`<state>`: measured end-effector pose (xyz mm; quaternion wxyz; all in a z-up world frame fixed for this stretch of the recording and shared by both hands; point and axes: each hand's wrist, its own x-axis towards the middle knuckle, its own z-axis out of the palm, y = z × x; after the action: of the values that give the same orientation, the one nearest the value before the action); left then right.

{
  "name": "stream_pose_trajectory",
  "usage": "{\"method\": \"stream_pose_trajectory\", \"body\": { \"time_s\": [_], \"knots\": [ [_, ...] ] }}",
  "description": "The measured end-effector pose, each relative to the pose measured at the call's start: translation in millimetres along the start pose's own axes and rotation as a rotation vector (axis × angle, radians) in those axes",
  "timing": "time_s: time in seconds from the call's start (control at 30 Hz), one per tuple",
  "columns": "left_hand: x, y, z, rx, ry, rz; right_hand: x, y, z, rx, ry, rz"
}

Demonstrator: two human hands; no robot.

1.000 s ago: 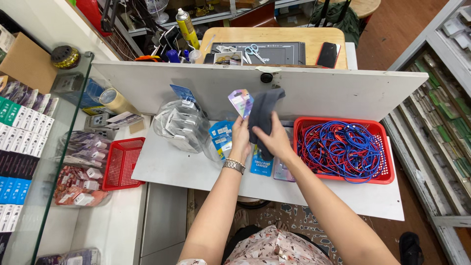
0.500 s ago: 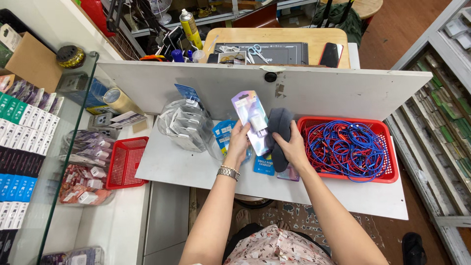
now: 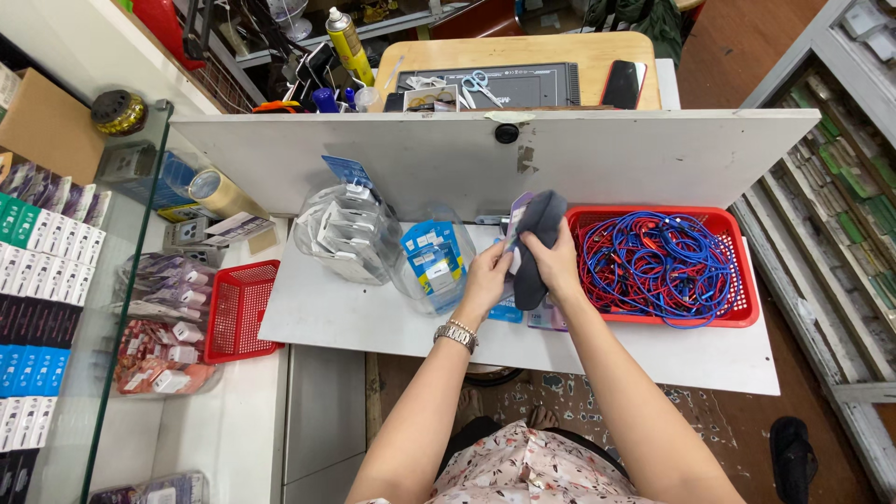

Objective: The person wipes the packaging of various electronic accessories, including chargers and cables, using a dark cloth. They handle items one by one, wiping the surfaces and then placing them into clear plastic containers or back onto the counter.

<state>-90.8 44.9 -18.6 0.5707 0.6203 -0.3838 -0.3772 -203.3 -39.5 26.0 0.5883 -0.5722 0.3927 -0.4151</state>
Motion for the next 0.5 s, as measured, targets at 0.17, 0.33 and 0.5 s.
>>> {"method": "stream_pose_trajectory", "body": {
  "time_s": [0.17,0.33,0.5],
  "knots": [
    [4,-16,-9,-0.331,-0.119,-0.125,12,9,-30,0.167,0.115,0.056],
    [15,-19,-7,-0.209,-0.065,-0.079,23,-2,-31,0.332,-0.08,0.194],
    [19,-6,3,-0.219,-0.156,0.041,31,0,-19,-0.191,0.057,-0.174]
  ]
}}
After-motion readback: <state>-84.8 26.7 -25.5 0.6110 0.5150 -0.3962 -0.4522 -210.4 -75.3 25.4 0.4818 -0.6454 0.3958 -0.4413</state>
